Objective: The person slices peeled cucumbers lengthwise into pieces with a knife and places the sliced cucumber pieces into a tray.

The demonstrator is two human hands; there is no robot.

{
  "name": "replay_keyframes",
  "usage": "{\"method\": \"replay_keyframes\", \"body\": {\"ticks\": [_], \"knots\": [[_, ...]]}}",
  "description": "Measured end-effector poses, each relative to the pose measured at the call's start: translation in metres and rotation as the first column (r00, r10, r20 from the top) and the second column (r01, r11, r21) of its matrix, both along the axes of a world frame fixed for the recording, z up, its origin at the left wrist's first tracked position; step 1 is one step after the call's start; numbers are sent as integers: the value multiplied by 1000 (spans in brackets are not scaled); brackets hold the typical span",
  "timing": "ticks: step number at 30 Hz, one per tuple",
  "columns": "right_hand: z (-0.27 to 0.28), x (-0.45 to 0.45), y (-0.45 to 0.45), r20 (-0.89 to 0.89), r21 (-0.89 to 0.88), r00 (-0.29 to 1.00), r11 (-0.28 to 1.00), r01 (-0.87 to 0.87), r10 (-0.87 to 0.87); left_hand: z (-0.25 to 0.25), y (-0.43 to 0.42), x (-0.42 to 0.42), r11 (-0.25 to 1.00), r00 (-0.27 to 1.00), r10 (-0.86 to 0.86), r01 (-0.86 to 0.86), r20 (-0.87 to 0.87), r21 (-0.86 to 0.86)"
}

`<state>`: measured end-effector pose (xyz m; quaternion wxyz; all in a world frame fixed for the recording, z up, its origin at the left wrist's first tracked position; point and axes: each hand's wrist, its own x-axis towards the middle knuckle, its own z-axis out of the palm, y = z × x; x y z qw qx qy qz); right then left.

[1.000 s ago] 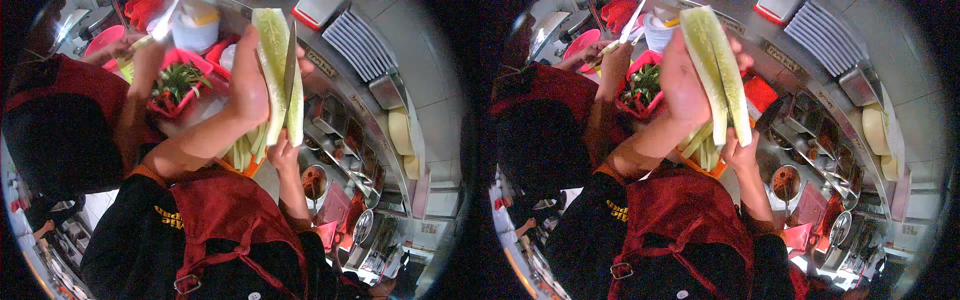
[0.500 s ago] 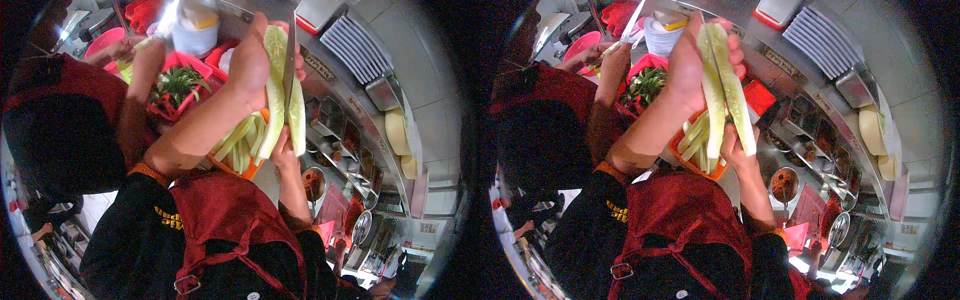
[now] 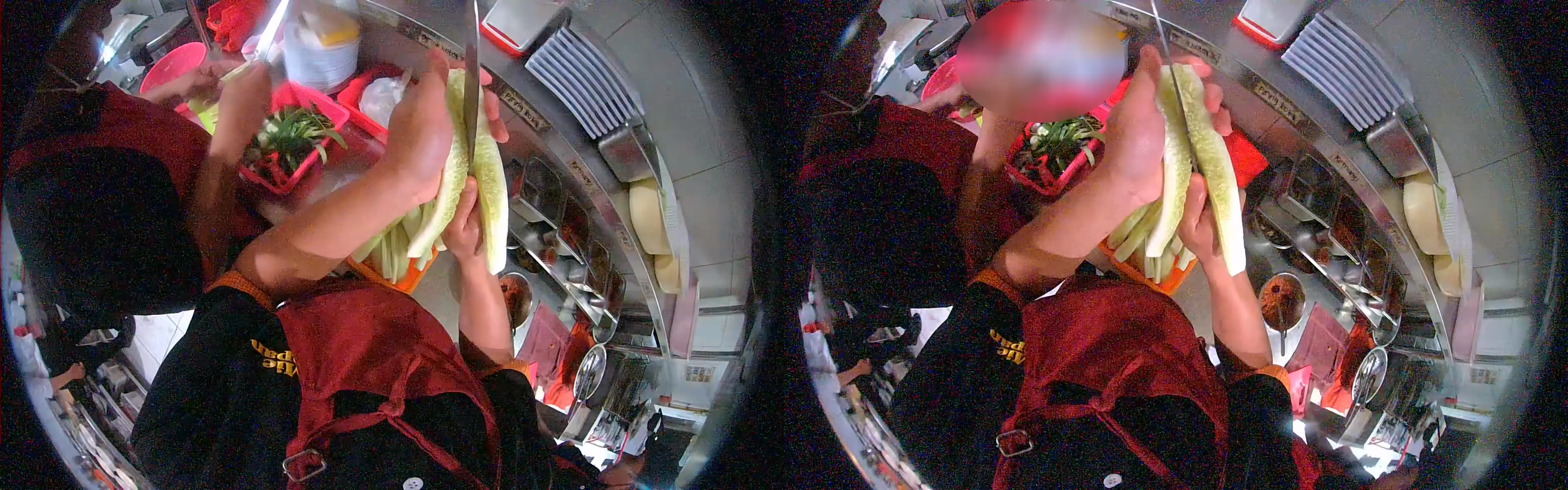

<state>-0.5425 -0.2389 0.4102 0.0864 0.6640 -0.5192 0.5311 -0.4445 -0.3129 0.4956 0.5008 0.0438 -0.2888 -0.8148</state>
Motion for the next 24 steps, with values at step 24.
{"method": "replay_keyframes", "body": {"ticks": [24], "knots": [[39, -1, -25, -189, 252, 982, 966, 47, 2, -41, -15, 9, 985, 991, 79, -61, 106, -161]]}}
